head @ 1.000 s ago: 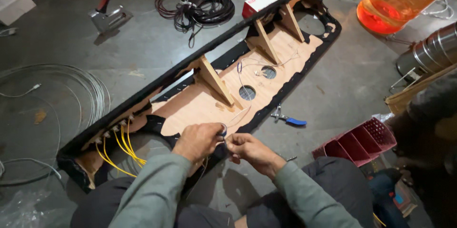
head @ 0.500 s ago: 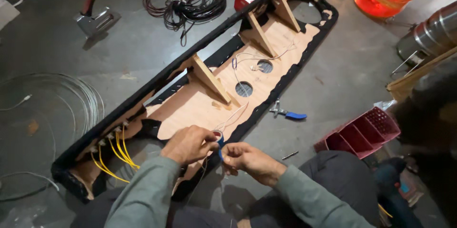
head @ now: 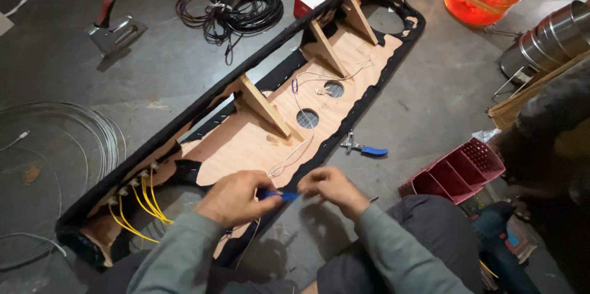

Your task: The person wires a speaker enclosure by hand and using tape, threading wires through holes and connecting components inside the wooden box.

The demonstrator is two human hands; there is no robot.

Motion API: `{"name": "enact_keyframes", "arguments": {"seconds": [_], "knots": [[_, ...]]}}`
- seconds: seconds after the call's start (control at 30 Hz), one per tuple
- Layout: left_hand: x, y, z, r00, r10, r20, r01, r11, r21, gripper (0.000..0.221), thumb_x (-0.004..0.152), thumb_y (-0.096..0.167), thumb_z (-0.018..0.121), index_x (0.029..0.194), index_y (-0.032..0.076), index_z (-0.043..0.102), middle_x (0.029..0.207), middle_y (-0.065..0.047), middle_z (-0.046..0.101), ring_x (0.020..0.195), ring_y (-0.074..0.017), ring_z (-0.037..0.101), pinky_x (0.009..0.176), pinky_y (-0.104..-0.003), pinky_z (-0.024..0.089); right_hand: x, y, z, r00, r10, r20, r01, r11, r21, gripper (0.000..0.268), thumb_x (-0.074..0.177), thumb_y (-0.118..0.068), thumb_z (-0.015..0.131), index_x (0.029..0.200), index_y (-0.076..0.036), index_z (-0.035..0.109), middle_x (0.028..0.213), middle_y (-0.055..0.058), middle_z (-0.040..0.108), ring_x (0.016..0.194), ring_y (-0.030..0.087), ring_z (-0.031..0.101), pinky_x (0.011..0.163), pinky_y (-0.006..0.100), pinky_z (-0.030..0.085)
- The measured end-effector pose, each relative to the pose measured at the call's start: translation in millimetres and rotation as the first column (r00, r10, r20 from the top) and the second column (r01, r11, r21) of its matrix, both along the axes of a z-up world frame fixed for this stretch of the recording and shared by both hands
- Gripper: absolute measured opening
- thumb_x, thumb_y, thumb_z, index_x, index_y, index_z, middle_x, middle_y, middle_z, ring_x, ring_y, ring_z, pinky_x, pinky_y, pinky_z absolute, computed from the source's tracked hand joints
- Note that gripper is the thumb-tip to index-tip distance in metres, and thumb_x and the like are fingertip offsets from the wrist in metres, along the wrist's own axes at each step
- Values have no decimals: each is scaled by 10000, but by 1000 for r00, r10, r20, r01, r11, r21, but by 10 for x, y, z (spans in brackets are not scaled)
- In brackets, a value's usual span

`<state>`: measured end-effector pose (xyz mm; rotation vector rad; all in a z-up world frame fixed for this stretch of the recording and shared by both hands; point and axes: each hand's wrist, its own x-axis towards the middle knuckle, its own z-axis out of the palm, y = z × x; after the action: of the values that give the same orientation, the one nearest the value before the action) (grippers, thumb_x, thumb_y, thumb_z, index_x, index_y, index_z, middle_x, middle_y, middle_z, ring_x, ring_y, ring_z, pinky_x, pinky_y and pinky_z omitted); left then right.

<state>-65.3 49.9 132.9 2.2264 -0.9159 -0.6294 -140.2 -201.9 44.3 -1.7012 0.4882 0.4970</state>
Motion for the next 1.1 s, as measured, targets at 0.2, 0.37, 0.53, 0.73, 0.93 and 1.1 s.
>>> {"name": "enact_keyframes", "arguments": {"seconds": [0.2,0.37,0.53,0.73,0.93,1.1], "knots": [[-51,-49,-61,998,-42,36,44,997,-65,310,798,357,724,940,85,768,957,-158,747,930,-348,708,809,-439,544,-33,220,515,886,228,405,-379,858,347,573,955,-144,702,1492,-61,520,1385,57,655,1229,119,614,1070,310,505],[-21,-27,-87,992,-86,-87,71,984,-160,306,804,352,718,936,81,769,902,-145,760,866,-292,743,768,-396,570,5,215,614,918,252,305,-370,820,437,580,912,-75,745,1454,8,556,1333,88,683,1159,143,652,998,316,544],[43,-31,17,990,12,-143,-15,1000,-22,344,840,374,708,950,49,732,832,-157,718,757,-295,706,711,-395,553,39,130,398,911,268,314,-370,867,334,434,903,-27,758,1311,75,654,1127,118,752,1012,159,706,926,321,589],[61,-15,17,994,49,-94,-54,997,-56,327,818,381,710,970,93,746,853,-130,735,769,-287,718,702,-406,548,77,151,122,939,131,319,-255,886,387,294,898,-9,745,1169,99,706,947,129,768,836,184,744,791,335,621],[-40,-172,-99,967,171,188,-188,979,75,331,818,462,759,938,156,799,913,-89,759,883,-320,713,783,-450,543,118,294,109,837,194,511,-82,969,-233,403,853,-9,762,1255,-26,737,868,149,752,749,183,678,714,328,571],[-173,-347,-426,831,143,537,-241,964,116,251,798,361,767,869,120,766,876,-86,720,848,-307,704,688,-440,568,129,527,103,800,242,549,130,824,-551,252,792,-69,752,1039,-79,799,925,156,773,819,295,763,745,371,586]]}}
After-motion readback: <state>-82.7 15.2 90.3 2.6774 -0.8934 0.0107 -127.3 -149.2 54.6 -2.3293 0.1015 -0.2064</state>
